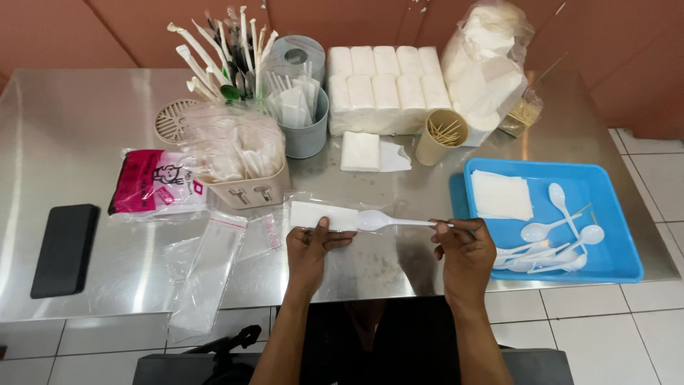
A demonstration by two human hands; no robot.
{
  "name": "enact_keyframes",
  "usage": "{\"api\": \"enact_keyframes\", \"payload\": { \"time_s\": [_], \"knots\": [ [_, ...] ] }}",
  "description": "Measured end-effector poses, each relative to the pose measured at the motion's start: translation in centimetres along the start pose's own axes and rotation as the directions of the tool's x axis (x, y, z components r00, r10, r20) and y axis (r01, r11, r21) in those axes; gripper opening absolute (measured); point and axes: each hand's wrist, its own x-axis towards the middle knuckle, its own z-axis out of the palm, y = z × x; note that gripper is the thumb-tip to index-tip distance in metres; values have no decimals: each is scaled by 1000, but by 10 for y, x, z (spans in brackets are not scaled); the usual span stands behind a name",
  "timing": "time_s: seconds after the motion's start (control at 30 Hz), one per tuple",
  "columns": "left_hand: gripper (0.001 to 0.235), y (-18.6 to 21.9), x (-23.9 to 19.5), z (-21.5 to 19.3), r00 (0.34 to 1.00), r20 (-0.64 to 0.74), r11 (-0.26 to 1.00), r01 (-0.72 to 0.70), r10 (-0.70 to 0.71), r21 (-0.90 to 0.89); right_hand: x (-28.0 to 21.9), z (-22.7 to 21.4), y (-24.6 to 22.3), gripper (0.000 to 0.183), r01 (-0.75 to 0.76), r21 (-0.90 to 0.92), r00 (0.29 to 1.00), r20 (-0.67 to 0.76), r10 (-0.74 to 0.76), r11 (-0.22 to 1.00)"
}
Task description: The person folds a paper napkin, places a plastic spoon and a toothpick on it, and then inserts the bundle into a clear plastic bag and seals it.
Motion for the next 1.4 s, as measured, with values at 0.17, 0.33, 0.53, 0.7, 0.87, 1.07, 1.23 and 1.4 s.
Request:
{"api": "enact_keyframes", "payload": {
  "time_s": [0.17, 0.33, 0.53, 0.7, 0.87, 1.07, 1.23, 1.4],
  "knots": [
    [35, 1, -2, 1, 1000, 8, 1000, 15, -15, -6, -12, 30, -3, 17, -24, -9, 995, 101, 25, 1000],
    [37, 2, -1, -2, 998, 62, 999, 30, -31, 13, -12, 45, 3, 15, -34, 24, 983, 181, 29, 999],
    [40, 11, -3, 3, 992, 117, 999, 33, -38, 44, -13, 57, 1, 9, -29, 8, 970, 242, 26, 1000],
    [39, -5, 3, -9, 989, 140, 996, 39, -49, 79, -15, 66, 4, 12, -57, 1, 955, 290, 54, 998],
    [35, -3, 3, -5, 990, 139, 998, 28, -36, 57, -13, 66, 11, 10, -45, -42, 951, 304, 56, 998],
    [36, 6, -1, 1, 990, 142, 998, 16, -23, 53, -7, 62, 10, 10, -37, -84, 942, 331, 63, 996],
    [34, 2, 1, -1, 990, 140, 1000, 14, -17, 25, -1, 54, 28, 8, -33, -84, 932, 356, 61, 996],
    [28, -36, 19, -30, 999, 24, 1000, -24, 24, 3, -6, 56, 21, 10, -27, -93, 934, 353, 59, 995]
  ]
}}
